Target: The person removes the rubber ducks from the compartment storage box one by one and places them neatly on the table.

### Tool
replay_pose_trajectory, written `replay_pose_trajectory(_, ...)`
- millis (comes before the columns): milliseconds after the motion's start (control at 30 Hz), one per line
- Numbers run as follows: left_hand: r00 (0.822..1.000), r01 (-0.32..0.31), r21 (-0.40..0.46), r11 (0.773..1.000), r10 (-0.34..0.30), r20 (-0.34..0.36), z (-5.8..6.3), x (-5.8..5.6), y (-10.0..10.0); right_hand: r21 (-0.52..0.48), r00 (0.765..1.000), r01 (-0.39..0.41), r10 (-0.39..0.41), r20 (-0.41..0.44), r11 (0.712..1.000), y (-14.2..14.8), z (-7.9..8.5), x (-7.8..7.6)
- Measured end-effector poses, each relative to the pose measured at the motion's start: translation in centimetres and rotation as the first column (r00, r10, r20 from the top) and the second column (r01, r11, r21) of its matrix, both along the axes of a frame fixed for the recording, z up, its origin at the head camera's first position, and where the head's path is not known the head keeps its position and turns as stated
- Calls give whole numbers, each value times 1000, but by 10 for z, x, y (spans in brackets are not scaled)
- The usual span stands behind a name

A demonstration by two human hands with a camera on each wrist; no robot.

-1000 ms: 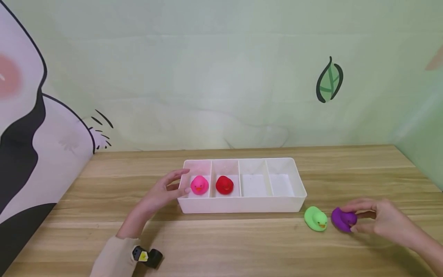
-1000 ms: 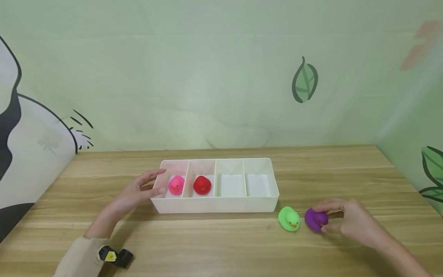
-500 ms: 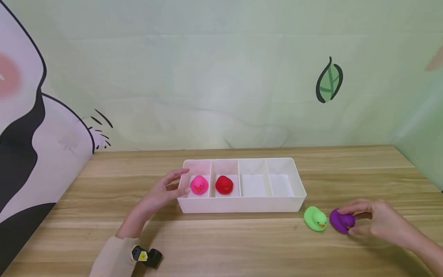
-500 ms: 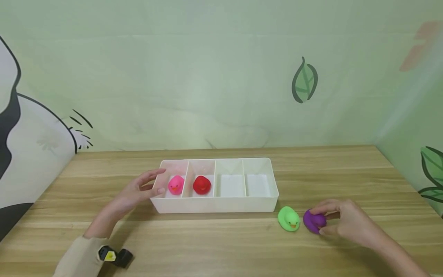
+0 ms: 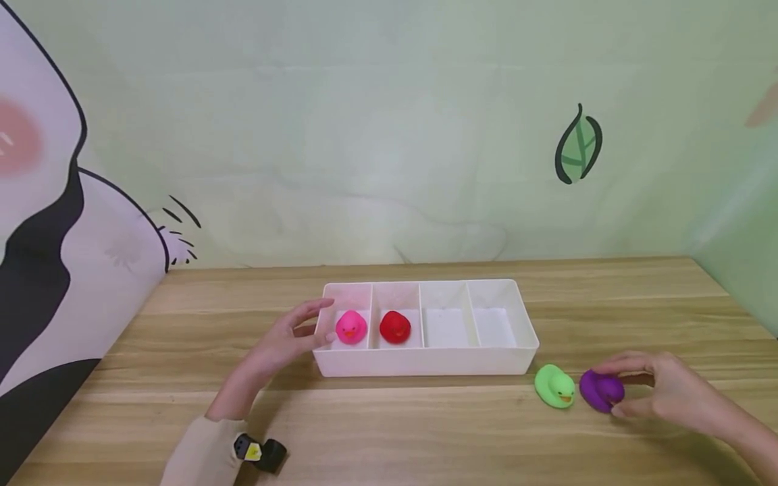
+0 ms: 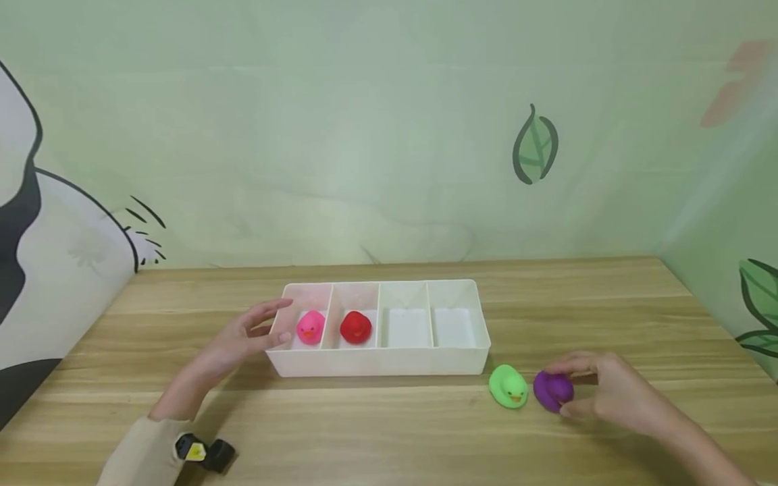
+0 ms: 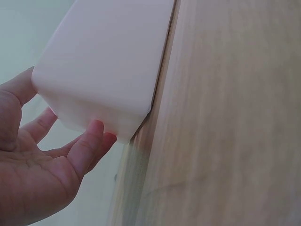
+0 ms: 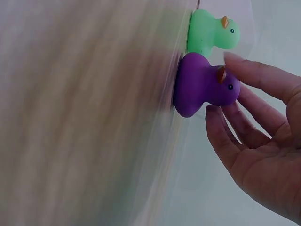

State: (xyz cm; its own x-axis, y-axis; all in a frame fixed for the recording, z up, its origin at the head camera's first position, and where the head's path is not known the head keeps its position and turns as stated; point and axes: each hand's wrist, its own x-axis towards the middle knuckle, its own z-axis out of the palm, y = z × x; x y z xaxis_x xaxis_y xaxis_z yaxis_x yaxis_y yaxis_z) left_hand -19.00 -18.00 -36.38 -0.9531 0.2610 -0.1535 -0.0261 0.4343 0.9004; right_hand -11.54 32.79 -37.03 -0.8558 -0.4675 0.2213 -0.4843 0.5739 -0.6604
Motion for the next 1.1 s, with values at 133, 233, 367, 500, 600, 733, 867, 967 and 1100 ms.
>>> replay_pose_trajectory(133, 1000, 2, 6, 1000, -2, -3, -1, 0, 0, -49, 999, 34, -33, 23, 998, -4, 6, 1)
replay_pose_trajectory(233, 1000, 3, 3, 1000, -3, -5, -1, 0, 0, -54, 996, 85, -83, 38, 995, -12, 14, 0)
replay_pose_trajectory(367, 1000, 11, 4, 1000, -11, -12, -3, -1, -1, -78, 995, 99, -99, 6, 992, -29, 25, -2)
replay_pose_trajectory(500, 1000, 19, 21, 1000, -19, -10, -3, 0, -1, -157, 998, 28, -36, -49, 987, -49, 35, -5)
replay_pose_trajectory(600, 1000, 20, 34, 999, -20, -7, -3, 1, -1, -205, 996, -37, 21, -81, 978, -65, 41, -8)
replay_pose_trajectory(733, 1000, 24, 39, 999, -23, -16, -4, 0, -2, -258, 993, -97, 76, -89, 961, -84, 47, -13)
replay_pose_trajectory(867, 1000, 23, 35, 999, -22, -19, -5, -1, -2, -308, 993, -117, 102, -64, 944, -103, 51, -19)
replay_pose_trajectory(967, 999, 25, 35, 999, -24, -21, -3, 0, -1, -315, 995, -99, 96, -25, 944, -117, 54, -23)
replay_pose_trajectory(1100, 999, 25, 37, 999, -24, -23, -2, 0, -1, -319, 995, -87, 94, 7, 944, -134, 56, -31)
